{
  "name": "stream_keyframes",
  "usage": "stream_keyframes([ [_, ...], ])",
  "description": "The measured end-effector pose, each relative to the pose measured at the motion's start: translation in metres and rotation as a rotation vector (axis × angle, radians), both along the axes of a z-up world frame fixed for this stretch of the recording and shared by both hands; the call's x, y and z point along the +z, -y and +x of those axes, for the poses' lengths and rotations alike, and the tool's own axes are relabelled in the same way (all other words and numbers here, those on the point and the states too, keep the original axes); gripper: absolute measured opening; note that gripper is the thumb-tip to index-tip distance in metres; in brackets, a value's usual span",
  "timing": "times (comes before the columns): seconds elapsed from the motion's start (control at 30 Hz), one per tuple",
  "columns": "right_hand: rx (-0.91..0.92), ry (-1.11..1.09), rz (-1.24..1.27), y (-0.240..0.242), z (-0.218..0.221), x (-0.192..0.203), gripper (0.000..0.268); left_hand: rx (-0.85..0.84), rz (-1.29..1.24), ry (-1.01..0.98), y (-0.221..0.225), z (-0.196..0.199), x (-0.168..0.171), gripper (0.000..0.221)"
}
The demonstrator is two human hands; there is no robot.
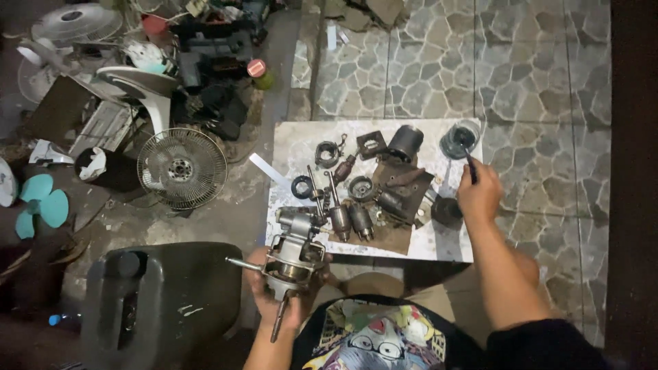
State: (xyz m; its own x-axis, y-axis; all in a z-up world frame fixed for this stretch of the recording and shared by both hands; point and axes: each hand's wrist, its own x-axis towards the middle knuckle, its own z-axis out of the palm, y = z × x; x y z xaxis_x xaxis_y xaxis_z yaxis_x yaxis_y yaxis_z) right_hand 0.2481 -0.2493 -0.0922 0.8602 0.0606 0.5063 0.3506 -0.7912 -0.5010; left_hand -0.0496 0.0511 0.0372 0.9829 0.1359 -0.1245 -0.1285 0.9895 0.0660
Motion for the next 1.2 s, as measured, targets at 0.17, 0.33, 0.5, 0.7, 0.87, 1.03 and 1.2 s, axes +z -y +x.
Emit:
stream_keyframes([
  [0.17, 0.003, -0.029, -0.012, 0.008, 0.007, -0.018, 0.023, 0.290, 0.638, -0.304, -0.012, -0.005, -0.020, 0.070],
  [0.33, -0.034, -0.107, 0.003, 0.009, 0.013, -0.019, 0.024, 0.217, 0.352, -0.300, 0.006, 0.010, 0.035, 0.062],
  [0.5, -0.051, -0.069, 0.011, 0.010, 0.015, -0.022, 0.023, 0.215, 0.364, -0.157, 0.006, 0.010, 0.039, 0.041],
  [0.7, -0.036, -0.073, 0.025, 0.010, 0.014, -0.018, 0.022, 0.042, 0.187, -0.275, -0.005, -0.006, -0.026, 0.084],
  [0.87, -0.038, -0.123, 0.015, 0.014, 0.018, -0.022, 0.023, 0.042, 0.141, -0.171, 0.000, 0.002, -0.019, 0.087],
  [1.03, -0.034, -0.101, 0.050, 0.015, 0.014, -0.006, 0.022, -0.063, 0.131, -0.096, 0.000, 0.002, -0.022, 0.088],
  [1.2, -0.181, -0.308, 0.874, 0.026, 0.011, 0.022, 0.018, -0.010, 0.175, -0.246, 0.004, 0.009, -0.025, 0.084],
])
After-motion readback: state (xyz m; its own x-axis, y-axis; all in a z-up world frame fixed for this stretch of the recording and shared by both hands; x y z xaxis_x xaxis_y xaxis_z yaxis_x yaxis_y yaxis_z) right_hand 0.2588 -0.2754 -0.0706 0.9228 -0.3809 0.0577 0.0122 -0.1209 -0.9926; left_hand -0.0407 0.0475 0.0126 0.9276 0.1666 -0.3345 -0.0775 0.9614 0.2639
